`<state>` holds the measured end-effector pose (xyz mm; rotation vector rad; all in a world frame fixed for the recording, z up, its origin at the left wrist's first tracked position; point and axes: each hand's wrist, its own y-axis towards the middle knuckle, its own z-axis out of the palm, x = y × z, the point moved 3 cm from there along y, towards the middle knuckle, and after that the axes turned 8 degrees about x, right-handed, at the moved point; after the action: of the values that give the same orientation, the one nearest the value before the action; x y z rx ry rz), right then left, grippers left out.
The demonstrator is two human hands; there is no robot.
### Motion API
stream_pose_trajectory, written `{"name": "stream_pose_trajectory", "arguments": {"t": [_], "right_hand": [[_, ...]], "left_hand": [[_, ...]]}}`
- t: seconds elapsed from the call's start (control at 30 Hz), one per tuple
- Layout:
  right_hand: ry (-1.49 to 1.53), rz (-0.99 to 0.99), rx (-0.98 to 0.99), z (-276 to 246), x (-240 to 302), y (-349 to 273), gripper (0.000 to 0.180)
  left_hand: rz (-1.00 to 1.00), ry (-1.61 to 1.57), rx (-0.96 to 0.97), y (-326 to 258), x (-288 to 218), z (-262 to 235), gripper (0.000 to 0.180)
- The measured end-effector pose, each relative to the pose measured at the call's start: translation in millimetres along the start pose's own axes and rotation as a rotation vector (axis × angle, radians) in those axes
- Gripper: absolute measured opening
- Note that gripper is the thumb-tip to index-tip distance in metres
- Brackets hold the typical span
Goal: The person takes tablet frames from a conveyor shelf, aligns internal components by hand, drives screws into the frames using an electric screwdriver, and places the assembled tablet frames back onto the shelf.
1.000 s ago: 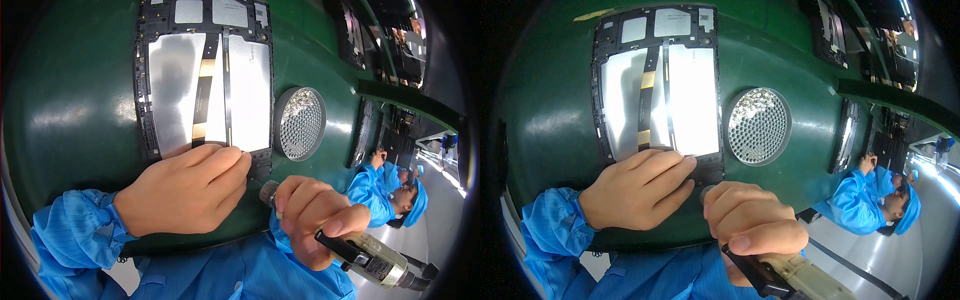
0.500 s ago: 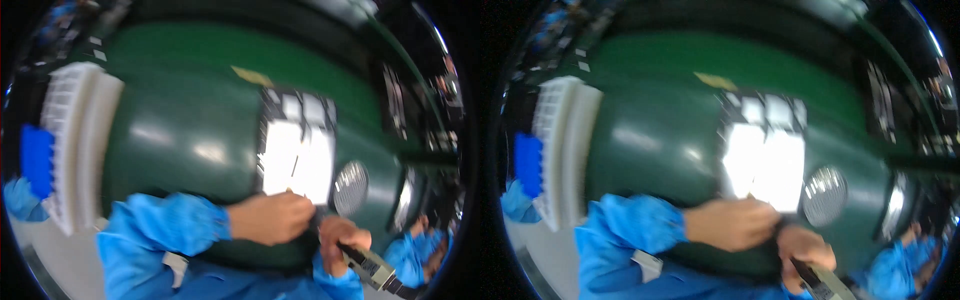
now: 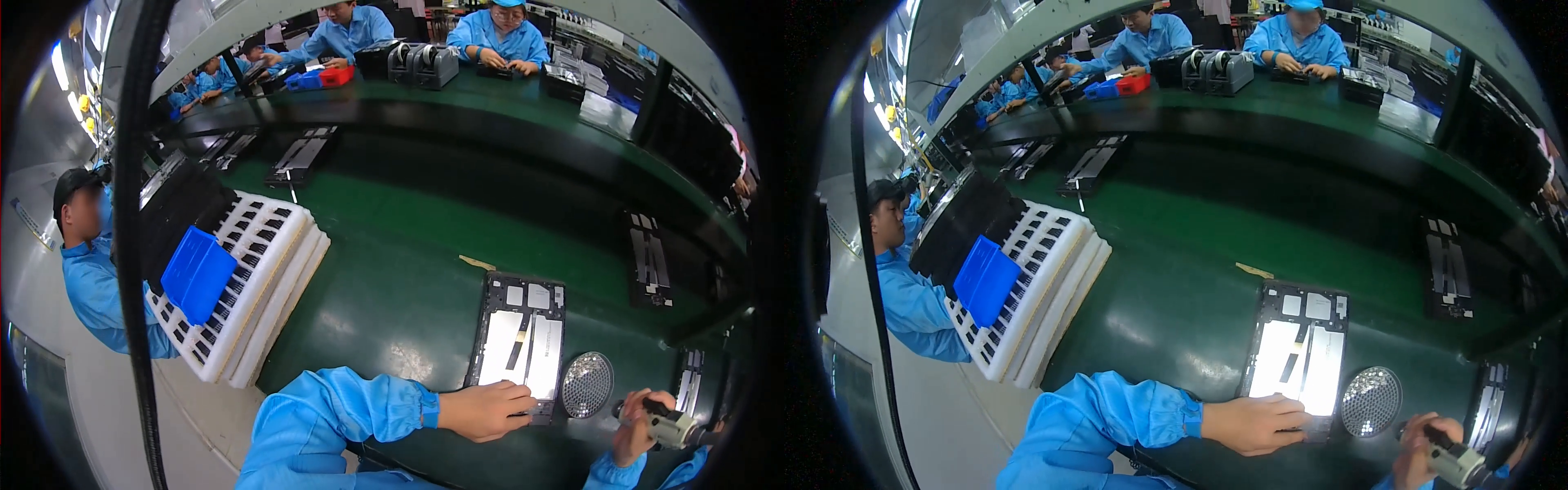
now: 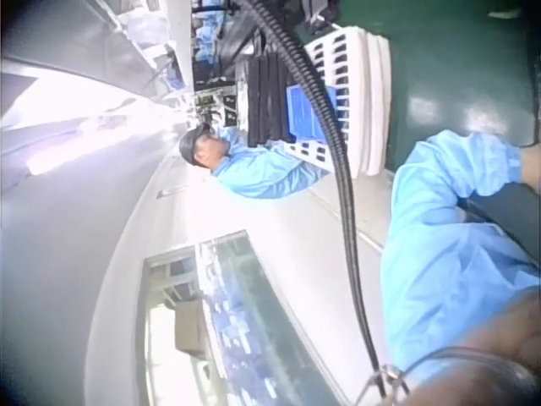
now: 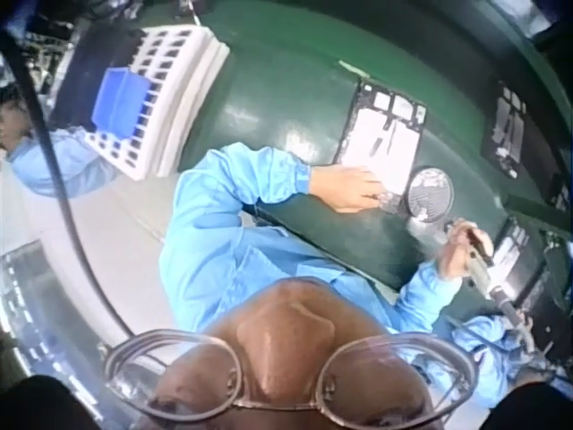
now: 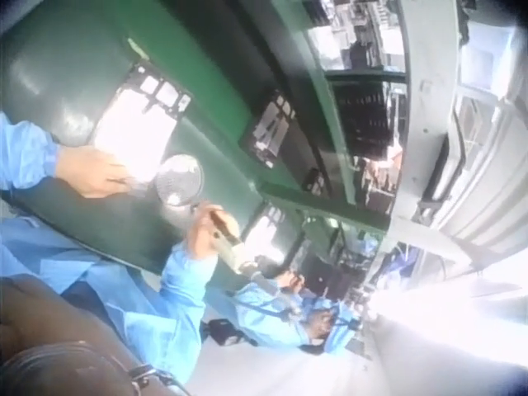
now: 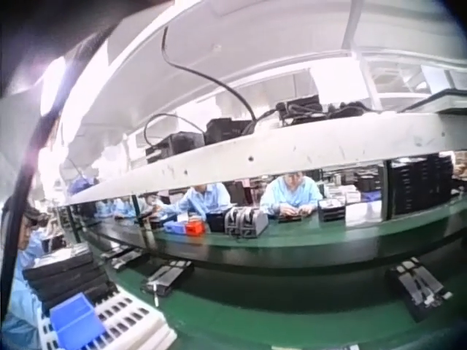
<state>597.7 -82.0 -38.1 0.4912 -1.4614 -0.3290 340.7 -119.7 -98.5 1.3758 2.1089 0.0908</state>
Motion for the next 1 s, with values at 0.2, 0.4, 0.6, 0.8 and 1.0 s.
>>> {"name": "stream_pose_trajectory", "arguments": {"t": [0.2,0.4,0.6,0.8,1.0], "right_hand": [[-0.057,0.047,-0.085,-47,-17,-2,0.028],[-0.095,0.080,-0.169,-63,-22,-22,0.029],[-0.063,0.008,-0.235,-53,-19,-16,0.032],[-0.040,0.033,-0.251,-33,-15,-2,0.032],[0.009,0.023,-0.240,-44,-13,-8,0.034]], "left_hand": [[0.000,-0.005,-0.028,0,-6,4,0.034],[0.080,0.039,-0.069,2,-8,17,0.021],[0.078,0.138,0.054,8,-5,-3,0.018],[-0.004,0.017,0.108,22,1,-19,0.025],[-0.117,-0.034,0.115,15,-12,-12,0.027]]}}
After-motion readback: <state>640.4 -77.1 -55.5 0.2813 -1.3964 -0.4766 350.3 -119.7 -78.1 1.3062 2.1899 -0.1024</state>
